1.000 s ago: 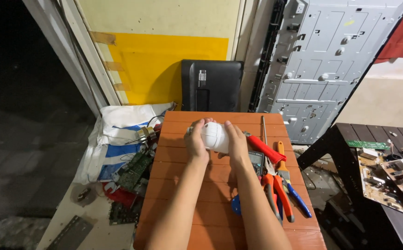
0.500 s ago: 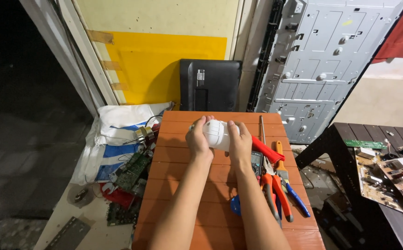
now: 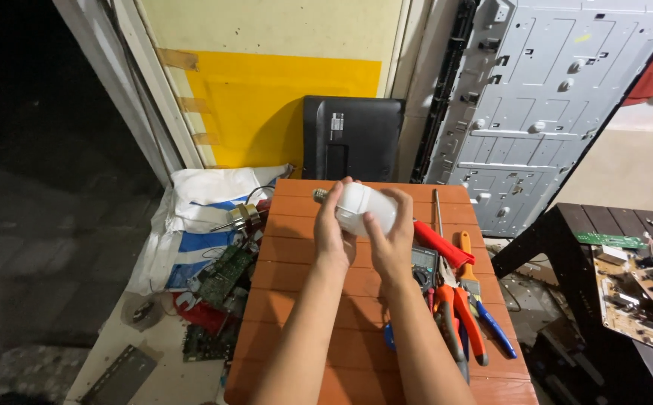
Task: Disassembling an LED bulb and using a soldering iron to repair the internal circuit board.
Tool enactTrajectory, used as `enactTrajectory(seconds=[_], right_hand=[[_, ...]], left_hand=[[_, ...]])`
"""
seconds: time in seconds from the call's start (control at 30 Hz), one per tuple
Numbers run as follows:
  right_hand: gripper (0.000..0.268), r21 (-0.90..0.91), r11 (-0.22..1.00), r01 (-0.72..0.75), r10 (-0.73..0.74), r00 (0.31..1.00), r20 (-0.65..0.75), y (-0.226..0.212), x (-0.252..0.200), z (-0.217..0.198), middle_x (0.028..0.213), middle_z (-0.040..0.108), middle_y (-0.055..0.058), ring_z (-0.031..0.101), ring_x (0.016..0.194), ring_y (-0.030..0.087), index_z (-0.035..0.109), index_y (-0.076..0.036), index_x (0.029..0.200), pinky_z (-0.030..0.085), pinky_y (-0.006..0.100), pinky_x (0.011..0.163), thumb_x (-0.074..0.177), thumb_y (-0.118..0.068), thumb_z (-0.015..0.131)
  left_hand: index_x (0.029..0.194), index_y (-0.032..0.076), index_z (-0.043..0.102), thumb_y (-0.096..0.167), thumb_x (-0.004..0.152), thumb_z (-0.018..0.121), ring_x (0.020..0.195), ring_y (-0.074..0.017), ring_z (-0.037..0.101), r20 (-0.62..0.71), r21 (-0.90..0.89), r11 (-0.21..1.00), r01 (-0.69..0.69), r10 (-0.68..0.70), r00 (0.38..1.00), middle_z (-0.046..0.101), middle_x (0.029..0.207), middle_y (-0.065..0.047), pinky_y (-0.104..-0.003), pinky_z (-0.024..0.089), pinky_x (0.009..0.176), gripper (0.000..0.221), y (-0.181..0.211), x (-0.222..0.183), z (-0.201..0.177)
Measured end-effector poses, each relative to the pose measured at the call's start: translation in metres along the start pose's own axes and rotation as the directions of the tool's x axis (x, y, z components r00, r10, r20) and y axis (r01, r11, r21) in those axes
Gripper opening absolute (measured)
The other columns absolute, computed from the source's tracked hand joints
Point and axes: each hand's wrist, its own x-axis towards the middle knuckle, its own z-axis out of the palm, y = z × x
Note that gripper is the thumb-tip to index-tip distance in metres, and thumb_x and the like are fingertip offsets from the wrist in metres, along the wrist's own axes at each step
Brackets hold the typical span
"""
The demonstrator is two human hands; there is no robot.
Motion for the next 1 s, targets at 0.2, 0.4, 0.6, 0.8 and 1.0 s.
enactTrajectory(seconds=[0.2,0.4,0.6,0.8,1.0], right_hand=[[0.056,0.341,0.819,-0.461,0.455,0.884,0.104,0.006,0.009,0.003,0.108,0.065,0.019,0.069,0.09,0.029,0.061,-0.005,0.131,0.064,0.048,0.061,0.102,-0.052,0.049],[0.06,0.458,0.585,-0.669,0.664,0.719,0.202,-0.016,0.013,0.006,0.091,0.066,0.024,0.071,0.067,0.037,0.061,0.007,0.12,0.06,0.05,0.039,0.096,-0.048,0.062],[0.057,0.405,0.622,-0.67,0.686,0.715,0.131,0.0,0.013,0.008,0.088,0.062,0.024,0.07,0.064,0.04,0.062,0.007,0.117,0.055,0.051,0.03,0.097,-0.046,0.064],[0.052,0.175,0.742,-0.647,0.644,0.761,0.079,0.032,0.018,-0.006,0.091,0.065,0.028,0.072,0.07,0.043,0.066,-0.002,0.115,0.059,0.053,0.037,0.092,-0.048,0.071],[0.055,0.268,0.647,-0.713,0.724,0.686,0.077,0.006,0.014,0.004,0.101,0.066,0.029,0.073,0.076,0.043,0.064,-0.002,0.12,0.062,0.053,0.043,0.094,-0.05,0.065]], left_hand=[[0.111,-0.002,0.072,0.021,0.087,0.071,0.11,-0.0301,0.071,0.153,0.037,0.963,-0.266,0.257,0.954,0.074,0.114,-0.019,-0.043,0.058,0.097,0.034,0.004,-0.007,0.004],[0.098,0.0,0.077,0.016,0.083,0.07,0.108,-0.0247,0.07,0.24,0.197,0.892,-0.406,0.358,0.902,0.076,0.11,-0.018,-0.039,0.054,0.099,0.023,0.001,0.002,-0.005],[0.09,0.004,0.079,0.019,0.081,0.075,0.086,-0.0243,0.073,-0.024,0.214,0.932,-0.292,0.304,0.952,0.077,0.092,-0.017,-0.039,0.059,0.078,0.018,-0.001,0.001,0.0],[0.087,0.008,0.079,0.026,0.077,0.076,0.071,-0.0285,0.073,-0.299,0.156,0.976,-0.151,0.192,0.935,0.074,0.083,-0.02,-0.044,0.06,0.051,0.021,0.004,0.038,-0.025],[0.096,0.004,0.067,0.01,0.084,0.074,0.103,-0.026,0.074,-0.183,-0.196,0.972,-0.129,0.093,0.979,0.074,0.103,-0.013,-0.043,0.06,0.092,0.015,0.006,0.044,-0.036]])
